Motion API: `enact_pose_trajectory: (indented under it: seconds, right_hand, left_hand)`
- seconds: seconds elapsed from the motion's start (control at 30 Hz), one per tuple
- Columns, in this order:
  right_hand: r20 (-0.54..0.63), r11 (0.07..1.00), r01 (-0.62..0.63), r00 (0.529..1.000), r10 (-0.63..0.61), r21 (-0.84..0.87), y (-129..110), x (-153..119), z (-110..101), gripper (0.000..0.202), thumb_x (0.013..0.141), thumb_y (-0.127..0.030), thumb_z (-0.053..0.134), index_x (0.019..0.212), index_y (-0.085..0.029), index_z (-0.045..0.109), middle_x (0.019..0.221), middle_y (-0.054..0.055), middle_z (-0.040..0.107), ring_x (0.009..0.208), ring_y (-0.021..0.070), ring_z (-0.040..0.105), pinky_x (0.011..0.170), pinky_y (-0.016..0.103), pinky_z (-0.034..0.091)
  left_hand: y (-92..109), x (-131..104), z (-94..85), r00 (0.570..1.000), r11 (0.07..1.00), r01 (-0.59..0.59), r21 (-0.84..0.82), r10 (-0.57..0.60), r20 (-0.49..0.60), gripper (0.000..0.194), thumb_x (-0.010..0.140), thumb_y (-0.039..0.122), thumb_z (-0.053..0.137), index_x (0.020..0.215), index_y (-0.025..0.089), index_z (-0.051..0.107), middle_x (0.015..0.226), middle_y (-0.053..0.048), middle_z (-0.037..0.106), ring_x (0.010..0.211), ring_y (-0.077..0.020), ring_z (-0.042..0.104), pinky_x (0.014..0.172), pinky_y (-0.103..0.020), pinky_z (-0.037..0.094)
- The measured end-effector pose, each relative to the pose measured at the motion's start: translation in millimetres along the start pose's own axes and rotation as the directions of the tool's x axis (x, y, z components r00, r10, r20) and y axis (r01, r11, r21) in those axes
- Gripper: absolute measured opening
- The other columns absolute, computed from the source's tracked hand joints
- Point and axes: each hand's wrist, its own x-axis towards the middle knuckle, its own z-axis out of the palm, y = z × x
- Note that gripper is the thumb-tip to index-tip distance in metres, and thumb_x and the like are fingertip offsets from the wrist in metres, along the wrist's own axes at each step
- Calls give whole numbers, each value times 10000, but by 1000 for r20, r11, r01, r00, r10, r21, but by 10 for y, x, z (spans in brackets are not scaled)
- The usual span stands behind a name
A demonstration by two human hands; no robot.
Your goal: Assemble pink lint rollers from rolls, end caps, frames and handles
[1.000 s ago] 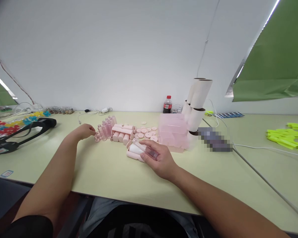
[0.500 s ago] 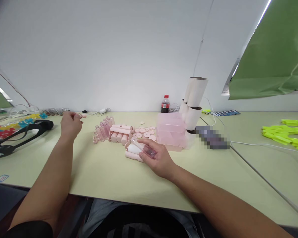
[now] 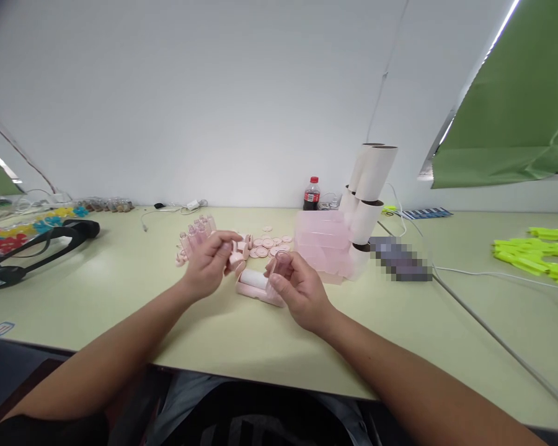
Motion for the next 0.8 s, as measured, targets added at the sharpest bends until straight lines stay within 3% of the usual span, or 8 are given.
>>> enact_pose_trajectory:
  seconds: [0.07, 0.13, 0.27, 0.43, 0.67, 0.8]
  right_hand:
    - [67, 1000, -18, 998, 17, 18, -21, -8, -7, 192, 947, -405, 551, 1002, -221, 553, 804, 17, 570, 690, 157, 564, 629, 293, 474]
    - [134, 998, -2, 991, 11, -67, -38, -20, -11, 208, 939, -403, 564, 1030, -216, 572, 699, -24, 497, 594, 131, 475, 570, 268, 418]
    - [205, 972, 63, 979, -16, -227, -66, -29, -5, 245, 931, -396, 561, 1064, -196, 608, 685, -21, 515, 580, 125, 439, 557, 261, 386]
    - [175, 963, 25, 984, 23, -269, -68, -17, -1, 270, 923, -395, 564, 1074, -181, 628, 676, -18, 526, 584, 125, 453, 559, 256, 393]
    - [210, 922, -4, 973, 93, -388, -15, 1, -22, 285, 913, -391, 587, 1046, -158, 682, 699, -4, 575, 587, 119, 474, 563, 249, 386]
    - [274, 890, 11, 953, 129, -456, 0, 23, -46, 295, 925, -421, 573, 1011, -170, 703, 712, 7, 614, 601, 127, 502, 571, 250, 384]
  left_hand:
    - [-39, -55, 105, 993, 999, 5, -50, 0, 118, 352, 965, 527, 429, 1032, 204, 550, 615, 46, 488, 483, -87, 457, 473, -213, 375]
    - [-76, -77, 151, 984, 996, 11, -94, 5, 175, 369, 962, 560, 417, 1013, 207, 511, 601, 55, 483, 471, -84, 435, 470, -212, 357]
    - [-100, -73, 149, 987, 991, 37, -131, -15, 163, 396, 941, 613, 415, 963, 221, 459, 563, 75, 438, 461, -88, 412, 463, -211, 329]
    - [-75, -75, 84, 979, 988, 49, -149, -18, 203, 387, 940, 611, 419, 907, 225, 423, 601, 71, 412, 474, -89, 385, 471, -225, 320]
    - [-48, -7, -100, 883, 982, -112, 153, 27, 469, 331, 999, 487, 350, 879, 198, 458, 705, 20, 485, 635, -121, 437, 621, -256, 359]
    - [-65, 45, -179, 803, 947, -155, 281, -44, 595, 436, 999, 490, 336, 722, 181, 470, 670, 9, 487, 623, -122, 437, 598, -255, 331]
